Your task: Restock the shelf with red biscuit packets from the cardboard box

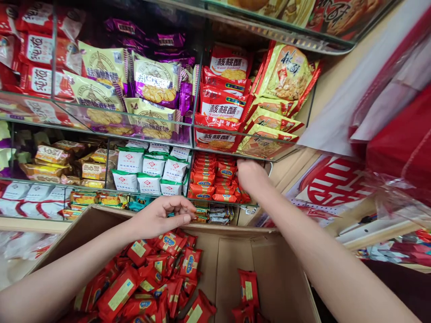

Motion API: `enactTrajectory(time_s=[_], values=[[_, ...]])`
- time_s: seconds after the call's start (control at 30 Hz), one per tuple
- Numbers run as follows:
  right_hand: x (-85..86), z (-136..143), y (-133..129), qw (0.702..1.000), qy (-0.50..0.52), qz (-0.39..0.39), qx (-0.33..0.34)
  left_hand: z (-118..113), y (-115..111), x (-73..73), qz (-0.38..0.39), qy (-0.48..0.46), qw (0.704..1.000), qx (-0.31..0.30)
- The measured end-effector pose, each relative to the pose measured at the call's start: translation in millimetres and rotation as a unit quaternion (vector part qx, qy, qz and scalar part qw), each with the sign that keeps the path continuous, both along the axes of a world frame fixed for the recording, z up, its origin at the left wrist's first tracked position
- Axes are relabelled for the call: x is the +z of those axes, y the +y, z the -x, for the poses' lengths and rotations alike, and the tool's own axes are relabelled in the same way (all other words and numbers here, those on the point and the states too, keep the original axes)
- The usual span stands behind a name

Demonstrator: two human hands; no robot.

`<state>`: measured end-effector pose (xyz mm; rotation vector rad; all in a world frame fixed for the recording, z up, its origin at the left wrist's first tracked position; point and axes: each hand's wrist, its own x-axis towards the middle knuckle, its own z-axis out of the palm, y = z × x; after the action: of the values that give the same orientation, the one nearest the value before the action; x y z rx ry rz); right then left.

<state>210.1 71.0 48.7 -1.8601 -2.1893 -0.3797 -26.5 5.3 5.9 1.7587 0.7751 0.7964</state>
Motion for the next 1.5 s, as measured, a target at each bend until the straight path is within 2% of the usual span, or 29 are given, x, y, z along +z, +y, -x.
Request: enactTrajectory(time_s=[0.03,0.1,0.13,0.17,0.27,0.33,0.4,0.47,0.53,0.6,0.7,0.83,0.9,0.97,1.03,1.1,1.13,1.17,1.23,1.3,1.4,1.5], values=[[-9.0,4,-23,1.0,-0.009,0.005,0.019,0,0,-0.2,-0.002,0.001,1.0,0.001],[-30.3,13,-67,0.991,-0.01,0.03,0.133,-1,-1,-0.6,-0.003,-0.001,1.0,-0.003],[-40.6,18,-85,0.985,-0.008,0.031,0.17,-1,-2,-0.7,-0.006,0.0,1.0,-0.005],[-49.1,22,-100,0.986,0.003,-0.003,0.17,-1,-2,-0.6,-0.013,0.004,1.0,-0.004],[-60.2,27,-124,0.978,0.092,-0.079,0.171,-1,-3,0.9,-0.042,0.031,0.999,0.009],[-61.3,29,-131,0.965,0.141,-0.08,0.206,-1,-3,2.3,-0.047,0.044,0.998,0.012],[-68.9,33,-137,0.954,0.123,-0.019,0.274,-1,-3,3.1,-0.037,0.047,0.998,0.011],[-89.1,42,-145,0.943,0.083,0.099,0.308,-1,-3,2.7,-0.038,0.05,0.998,0.018],[-119.6,51,-153,0.929,0.101,0.243,0.26,-2,-2,1.6,-0.044,0.059,0.997,0.024],[-151.5,57,-162,0.898,0.17,0.36,0.186,-1,-2,0.6,-0.049,0.064,0.996,0.026],[-185.2,58,-174,0.877,0.239,0.401,0.115,-1,-2,0.3,-0.051,0.07,0.996,0.023],[-201.3,58,-185,0.863,0.289,0.413,0.023,0,-2,0.8,-0.051,0.076,0.996,0.022],[-201.4,58,-185,0.854,0.261,0.449,0.007,0,-2,0.1,-0.049,0.072,0.996,0.023],[-193.7,56,-178,0.843,0.205,0.495,0.043,-1,-1,-1.2,-0.046,0.067,0.996,0.023],[-175.2,53,-166,0.844,0.174,0.494,0.112,-1,-1,-2.2,-0.04,0.062,0.997,0.024],[-147.1,47,-153,0.854,0.239,0.432,0.165,0,-2,-2.3,-0.028,0.051,0.998,0.017],[-131.1,44,-146,0.844,0.309,0.404,0.174,0,-2,-1.9,-0.02,0.044,0.999,0.008],[-115.3,41,-141,0.819,0.387,0.387,0.174,1,-1,-1.1,-0.014,0.036,0.999,-0.006],[-87.7,37,-133,0.754,0.525,0.362,0.161,2,-1,0.9,-0.015,0.028,0.998,-0.046],[-70.0,35,-130,0.702,0.613,0.336,0.138,4,-2,3.0,-0.033,0.041,0.995,-0.087],[-63.6,38,-130,0.671,0.664,0.308,0.112,4,-2,4.5,-0.053,0.078,0.988,-0.121],[-71.0,43,-132,0.663,0.678,0.3,0.1,2,-2,4.5,-0.053,0.105,0.984,-0.133]])
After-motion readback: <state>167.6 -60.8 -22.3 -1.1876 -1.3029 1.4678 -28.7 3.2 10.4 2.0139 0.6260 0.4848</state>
